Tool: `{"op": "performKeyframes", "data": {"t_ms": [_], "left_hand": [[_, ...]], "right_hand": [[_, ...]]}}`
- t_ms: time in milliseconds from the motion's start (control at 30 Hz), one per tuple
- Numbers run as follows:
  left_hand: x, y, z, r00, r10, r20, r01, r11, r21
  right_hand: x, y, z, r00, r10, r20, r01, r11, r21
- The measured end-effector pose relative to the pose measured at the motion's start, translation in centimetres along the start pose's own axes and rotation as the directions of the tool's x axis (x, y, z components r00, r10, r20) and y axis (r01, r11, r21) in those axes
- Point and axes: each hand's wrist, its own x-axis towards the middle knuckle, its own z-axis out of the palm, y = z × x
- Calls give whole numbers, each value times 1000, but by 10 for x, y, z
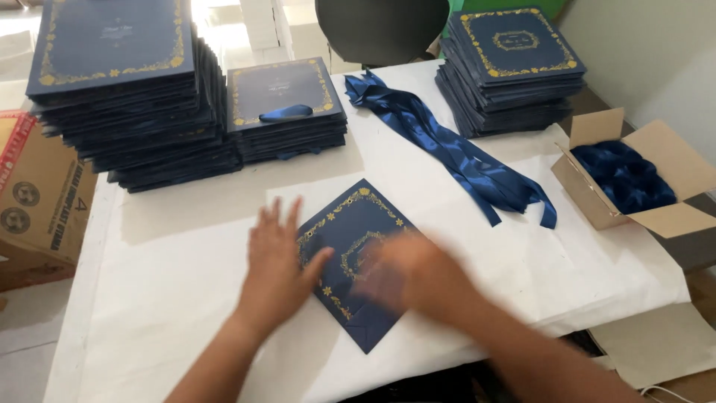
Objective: Threading and tying blue satin ribbons onto gift bags to create handles and decorative bows.
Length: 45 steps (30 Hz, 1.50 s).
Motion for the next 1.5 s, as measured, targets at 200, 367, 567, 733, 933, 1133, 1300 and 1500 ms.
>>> {"op": "performKeyframes", "data": {"t_ms": [200, 367, 567, 733, 933, 1133, 1300, 1500], "left_hand": [[11, 25, 23, 926, 189, 326, -289, 912, 291], [43, -11, 25, 828, 365, 427, -465, 872, 156], [49, -35, 15, 864, 426, 269, -412, 904, -111], [47, -32, 14, 899, 364, 246, -348, 932, -107], [45, -35, 21, 892, 413, 185, -419, 908, -6], [41, -33, 36, 630, 670, -393, -689, 716, 116], [37, -49, 41, 797, 556, -238, -600, 776, -197], [35, -38, 10, 922, 372, 110, -292, 852, -434]], "right_hand": [[55, 207, -29, 805, 452, -385, -583, 480, -656], [46, 261, -18, 670, 625, -402, -732, 467, -496], [35, 246, -26, 657, 635, -406, -754, 541, -374], [28, 283, -21, 696, 583, -420, -715, 508, -481], [46, 221, -31, 748, 39, -663, -551, 594, -586], [59, 55, -7, 985, -165, -51, 171, 969, 176], [39, 48, -33, 993, 110, 39, -116, 959, 257], [7, 63, -100, 845, 530, -78, -530, 807, -258]]}}
